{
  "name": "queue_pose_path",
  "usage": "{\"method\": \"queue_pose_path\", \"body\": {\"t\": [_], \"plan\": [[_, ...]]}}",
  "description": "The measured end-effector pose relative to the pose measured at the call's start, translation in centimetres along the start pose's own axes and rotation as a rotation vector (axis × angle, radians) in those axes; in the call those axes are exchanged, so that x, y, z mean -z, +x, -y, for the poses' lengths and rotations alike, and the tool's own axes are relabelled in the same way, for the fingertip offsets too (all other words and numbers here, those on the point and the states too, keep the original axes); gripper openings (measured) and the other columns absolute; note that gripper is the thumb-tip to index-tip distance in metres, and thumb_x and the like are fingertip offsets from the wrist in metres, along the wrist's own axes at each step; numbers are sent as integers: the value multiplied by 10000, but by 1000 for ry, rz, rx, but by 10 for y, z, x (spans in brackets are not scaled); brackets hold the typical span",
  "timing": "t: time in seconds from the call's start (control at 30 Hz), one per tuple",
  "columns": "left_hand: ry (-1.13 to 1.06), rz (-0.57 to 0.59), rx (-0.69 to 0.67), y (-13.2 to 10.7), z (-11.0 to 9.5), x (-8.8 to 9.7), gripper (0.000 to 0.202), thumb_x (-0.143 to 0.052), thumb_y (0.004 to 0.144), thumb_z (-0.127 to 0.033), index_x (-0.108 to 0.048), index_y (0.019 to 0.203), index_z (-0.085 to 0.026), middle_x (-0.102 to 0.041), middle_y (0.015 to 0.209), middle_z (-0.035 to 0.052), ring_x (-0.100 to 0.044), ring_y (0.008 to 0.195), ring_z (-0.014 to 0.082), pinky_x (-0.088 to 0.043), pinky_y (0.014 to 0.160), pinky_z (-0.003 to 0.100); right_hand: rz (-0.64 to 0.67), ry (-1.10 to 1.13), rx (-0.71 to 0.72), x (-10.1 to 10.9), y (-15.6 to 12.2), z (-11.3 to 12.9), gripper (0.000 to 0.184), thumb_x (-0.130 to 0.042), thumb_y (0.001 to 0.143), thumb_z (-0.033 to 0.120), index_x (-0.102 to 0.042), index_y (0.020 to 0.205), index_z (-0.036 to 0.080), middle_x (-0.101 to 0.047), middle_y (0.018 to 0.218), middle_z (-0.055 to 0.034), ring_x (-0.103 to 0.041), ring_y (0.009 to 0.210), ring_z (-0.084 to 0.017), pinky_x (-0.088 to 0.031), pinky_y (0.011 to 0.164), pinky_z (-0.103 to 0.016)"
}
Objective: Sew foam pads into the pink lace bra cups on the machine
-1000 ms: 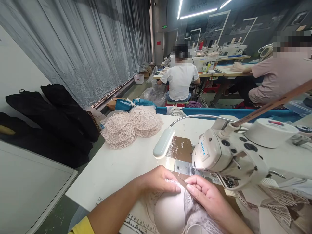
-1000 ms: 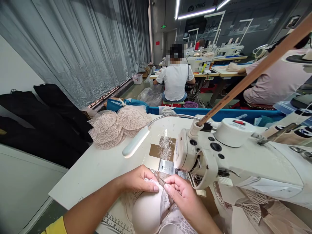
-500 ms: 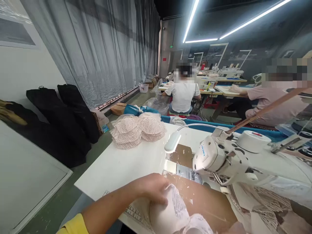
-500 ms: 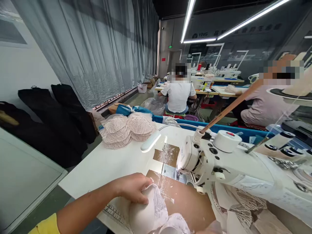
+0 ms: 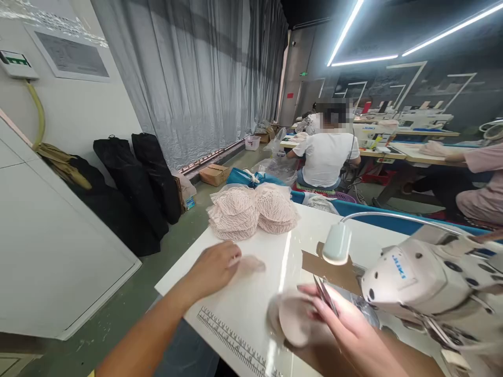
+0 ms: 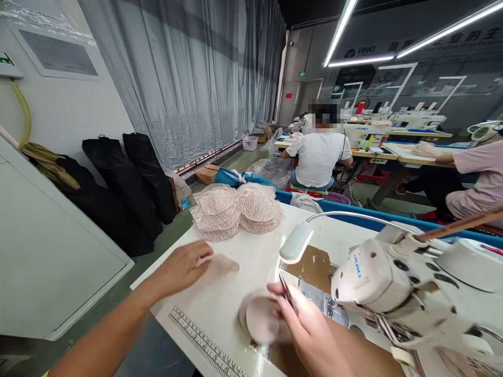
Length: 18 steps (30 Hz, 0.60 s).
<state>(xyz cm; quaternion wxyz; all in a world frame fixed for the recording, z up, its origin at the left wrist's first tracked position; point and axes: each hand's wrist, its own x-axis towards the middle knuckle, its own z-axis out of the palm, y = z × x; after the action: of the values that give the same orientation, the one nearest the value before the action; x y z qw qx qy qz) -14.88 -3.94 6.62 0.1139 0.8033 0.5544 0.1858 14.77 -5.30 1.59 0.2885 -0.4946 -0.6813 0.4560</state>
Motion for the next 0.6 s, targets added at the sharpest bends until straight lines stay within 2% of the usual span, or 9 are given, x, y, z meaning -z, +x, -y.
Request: {"method": "queue_pose_path", "body": {"t": [0.1, 0.17, 0.23, 0.27, 0.33, 0.4, 0.43, 0.5, 0.6], "plan": [[131, -393, -103, 34, 16, 35, 183, -380, 933, -277, -522, 882, -173, -565, 913, 71, -545, 848, 206, -426, 736, 313, -299, 30, 274, -14, 59, 39, 331, -452, 930, 433, -559, 1166, 228, -634, 1180, -91, -659, 976, -224, -549, 873, -375], [186, -651, -236, 64, 28, 58, 128, -382, 924, -232, -494, 918, -169, -569, 1018, 107, -539, 975, 221, -437, 845, 348, -491, -18, 566, -13, 99, 58, 279, -425, 947, 378, -555, 1136, 220, -609, 1206, -103, -616, 1068, -232, -511, 932, -415], [219, -820, -337, 97, 40, 73, 94, -391, 919, -208, -473, 953, -174, -551, 1162, 131, -510, 1098, 223, -408, 948, 381, -570, -38, 656, -9, 136, 68, 270, -399, 952, 363, -530, 1146, 227, -539, 1308, -106, -532, 1194, -235, -440, 1012, -439], [228, -850, -351, 111, 47, 75, 94, -404, 914, -203, -471, 972, -173, -526, 1230, 142, -471, 1179, 231, -381, 995, 402, -575, -62, 676, -7, 152, 69, 269, -402, 948, 355, -532, 1144, 225, -524, 1329, -106, -502, 1227, -235, -404, 1043, -445], [220, -739, -305, 135, 60, 67, 137, -426, 901, -198, -480, 1022, -161, -455, 1348, 158, -361, 1315, 248, -311, 1073, 442, -553, -112, 666, -4, 180, 63, 292, -393, 938, 346, -533, 1159, 217, -519, 1344, -111, -474, 1258, -233, -355, 1077, -455], [186, -453, -187, 149, 73, 45, 223, -472, 893, -246, -496, 1097, -160, -396, 1420, 149, -269, 1384, 274, -258, 1109, 479, -500, -170, 609, -3, 199, 48, 336, -386, 921, 339, -534, 1190, 202, -577, 1284, -128, -519, 1217, -249, -386, 1045, -483], [176, -363, -168, 152, 79, 31, 290, -529, 874, -311, -512, 1124, -166, -440, 1389, 147, -318, 1362, 296, -280, 1097, 493, -471, -202, 569, -3, 204, 40, 352, -392, 908, 336, -540, 1195, 197, -601, 1256, -136, -542, 1192, -265, -406, 1021, -501], [159, -260, -155, 154, 88, 4, 564, -645, 779, -486, -499, 1229, -180, -472, 1371, 152, -378, 1326, 332, -335, 1067, 496, -421, -264, 498, -2, 203, 24, 383, -387, 897, 323, -542, 1216, 179, -592, 1275, -157, -533, 1207, -289, -406, 1013, -522], [128, -209, -119, 151, 94, -16, 865, -638, 712, -653, -383, 1391, -181, -369, 1467, 157, -277, 1383, 364, -262, 1109, 535, -348, -340, 448, 3, 172, 11, 410, -357, 911, 305, -516, 1264, 168, -555, 1328, -159, -506, 1241, -278, -416, 1015, -479]]}}
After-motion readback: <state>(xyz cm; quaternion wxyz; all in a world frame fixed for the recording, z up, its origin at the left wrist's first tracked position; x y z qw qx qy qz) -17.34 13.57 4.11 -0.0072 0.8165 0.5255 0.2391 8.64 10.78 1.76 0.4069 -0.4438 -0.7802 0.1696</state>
